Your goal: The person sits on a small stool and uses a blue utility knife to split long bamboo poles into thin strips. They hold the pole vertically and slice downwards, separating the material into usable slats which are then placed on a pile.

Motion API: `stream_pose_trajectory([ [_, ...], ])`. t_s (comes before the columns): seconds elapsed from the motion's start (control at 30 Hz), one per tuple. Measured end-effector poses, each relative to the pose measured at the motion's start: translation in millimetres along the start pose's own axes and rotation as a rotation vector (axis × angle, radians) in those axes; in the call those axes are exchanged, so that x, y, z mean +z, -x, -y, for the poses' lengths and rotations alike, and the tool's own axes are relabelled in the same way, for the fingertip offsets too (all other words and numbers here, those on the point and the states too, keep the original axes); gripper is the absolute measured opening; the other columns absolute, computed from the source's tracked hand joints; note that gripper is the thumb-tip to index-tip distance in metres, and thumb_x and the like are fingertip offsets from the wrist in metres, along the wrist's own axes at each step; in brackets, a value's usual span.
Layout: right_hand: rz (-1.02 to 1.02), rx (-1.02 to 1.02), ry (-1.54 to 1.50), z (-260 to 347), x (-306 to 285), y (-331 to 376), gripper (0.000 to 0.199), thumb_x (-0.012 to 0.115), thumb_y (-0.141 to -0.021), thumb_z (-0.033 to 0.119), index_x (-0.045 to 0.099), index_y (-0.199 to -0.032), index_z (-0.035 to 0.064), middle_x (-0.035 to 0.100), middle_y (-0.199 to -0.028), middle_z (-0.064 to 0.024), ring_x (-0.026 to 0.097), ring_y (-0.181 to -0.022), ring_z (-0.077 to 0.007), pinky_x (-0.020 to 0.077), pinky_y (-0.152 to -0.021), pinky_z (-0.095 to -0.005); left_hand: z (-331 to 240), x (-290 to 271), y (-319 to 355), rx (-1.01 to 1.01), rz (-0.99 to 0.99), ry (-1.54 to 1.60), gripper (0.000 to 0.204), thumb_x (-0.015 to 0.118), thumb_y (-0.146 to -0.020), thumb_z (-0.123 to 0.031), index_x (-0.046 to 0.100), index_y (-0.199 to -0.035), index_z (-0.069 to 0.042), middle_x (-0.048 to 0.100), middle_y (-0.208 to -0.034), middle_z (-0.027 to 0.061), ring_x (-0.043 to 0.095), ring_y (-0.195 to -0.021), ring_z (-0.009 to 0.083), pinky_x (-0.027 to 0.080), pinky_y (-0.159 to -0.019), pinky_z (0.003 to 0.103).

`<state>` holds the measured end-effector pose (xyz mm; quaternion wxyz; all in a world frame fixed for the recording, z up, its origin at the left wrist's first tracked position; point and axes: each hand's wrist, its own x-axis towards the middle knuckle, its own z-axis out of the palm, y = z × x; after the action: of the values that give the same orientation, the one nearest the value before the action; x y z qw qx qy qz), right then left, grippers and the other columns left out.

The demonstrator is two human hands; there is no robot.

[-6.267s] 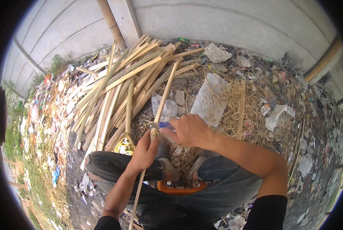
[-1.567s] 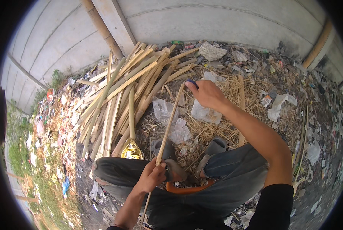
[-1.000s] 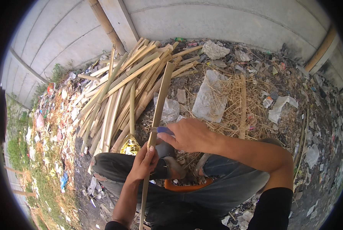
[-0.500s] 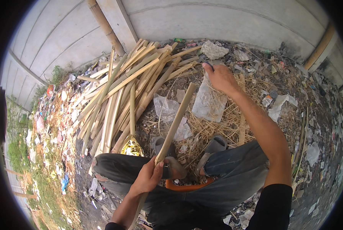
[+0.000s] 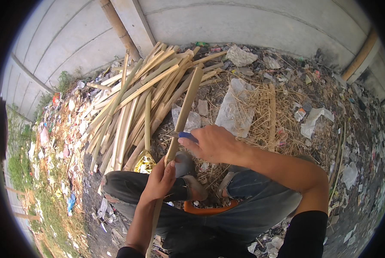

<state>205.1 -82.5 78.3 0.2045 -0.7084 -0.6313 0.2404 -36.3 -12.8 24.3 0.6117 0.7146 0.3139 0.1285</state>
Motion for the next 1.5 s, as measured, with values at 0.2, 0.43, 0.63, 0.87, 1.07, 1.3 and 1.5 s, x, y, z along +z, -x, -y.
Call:
stream_pose_trajectory([
  [0.2,0.086,-0.124,0.010,18,32,14,0.062,0.050,-0.101,0.059,0.071,-0.092,0.0017,0.067,-0.067,-0.0224,0.068,-0.069,-0.0459,0.0553,-0.067,-0.0535,12,5,-10,0.092,-0.079,-0.208,0.040,0.054,-0.100,-0.012,0.051,-0.133,0.010,0.069,-0.083,0.0255,0.071,-0.080,0.0402,0.053,-0.070,0.044],
  [0.43,-0.121,-0.308,0.274,-8,46,-3,0.061,0.052,-0.099,0.063,0.072,-0.086,0.0065,0.064,-0.057,-0.0183,0.068,-0.055,-0.0379,0.0538,-0.052,-0.0490,-5,3,-13,0.085,-0.102,-0.286,0.039,0.051,-0.101,-0.010,0.049,-0.129,0.016,0.068,-0.079,0.0278,0.070,-0.080,0.0457,0.052,-0.067,0.046],
  [0.63,-0.203,-0.372,0.284,-15,37,-14,0.063,0.051,-0.099,0.065,0.070,-0.084,0.0072,0.061,-0.053,-0.0164,0.066,-0.049,-0.0359,0.0508,-0.045,-0.0466,-4,2,-23,0.158,-0.106,-0.189,0.028,0.050,-0.104,-0.013,0.053,-0.123,0.007,0.065,-0.074,0.0214,0.068,-0.070,0.0372,0.050,-0.064,0.044],
  [0.87,-0.771,0.262,0.200,-144,-131,-45,0.065,0.044,-0.108,0.054,0.066,-0.083,-0.0026,0.061,-0.064,-0.0202,0.061,-0.064,-0.0390,0.0469,-0.064,-0.0491,14,9,56,-0.184,0.200,0.348,0.029,0.046,-0.112,-0.028,0.051,-0.127,-0.003,0.039,-0.068,-0.0066,0.034,-0.046,0.0026,0.029,-0.043,0.022],
  [1.07,-0.655,0.052,0.048,-80,-103,-23,0.062,0.049,-0.106,0.053,0.064,-0.084,-0.0023,0.054,-0.059,-0.0172,0.051,-0.056,-0.0320,0.0436,-0.061,-0.0445,34,9,39,-0.179,0.067,0.361,0.032,0.046,-0.112,-0.028,0.050,-0.129,-0.002,0.038,-0.068,-0.0061,0.032,-0.045,0.0025,0.027,-0.041,0.022],
  [1.3,-0.096,-0.031,0.061,-1,-19,-1,0.057,0.052,-0.102,0.053,0.070,-0.085,0.0019,0.067,-0.068,-0.0218,0.068,-0.070,-0.0441,0.0529,-0.066,-0.0529,-6,12,-12,0.077,-0.083,-0.052,0.025,0.052,-0.108,-0.020,0.058,-0.120,0.000,0.059,-0.076,0.0071,0.060,-0.068,0.0170,0.048,-0.063,0.035],
  [1.5,0.017,-0.048,0.099,5,6,2,0.062,0.050,-0.102,0.055,0.070,-0.084,-0.0009,0.069,-0.072,-0.0236,0.070,-0.075,-0.0441,0.0554,-0.070,-0.0529,-14,21,-15,0.133,-0.167,-0.232,0.027,0.052,-0.106,-0.019,0.058,-0.122,0.002,0.067,-0.083,0.0221,0.072,-0.079,0.0316,0.051,-0.069,0.042],
])
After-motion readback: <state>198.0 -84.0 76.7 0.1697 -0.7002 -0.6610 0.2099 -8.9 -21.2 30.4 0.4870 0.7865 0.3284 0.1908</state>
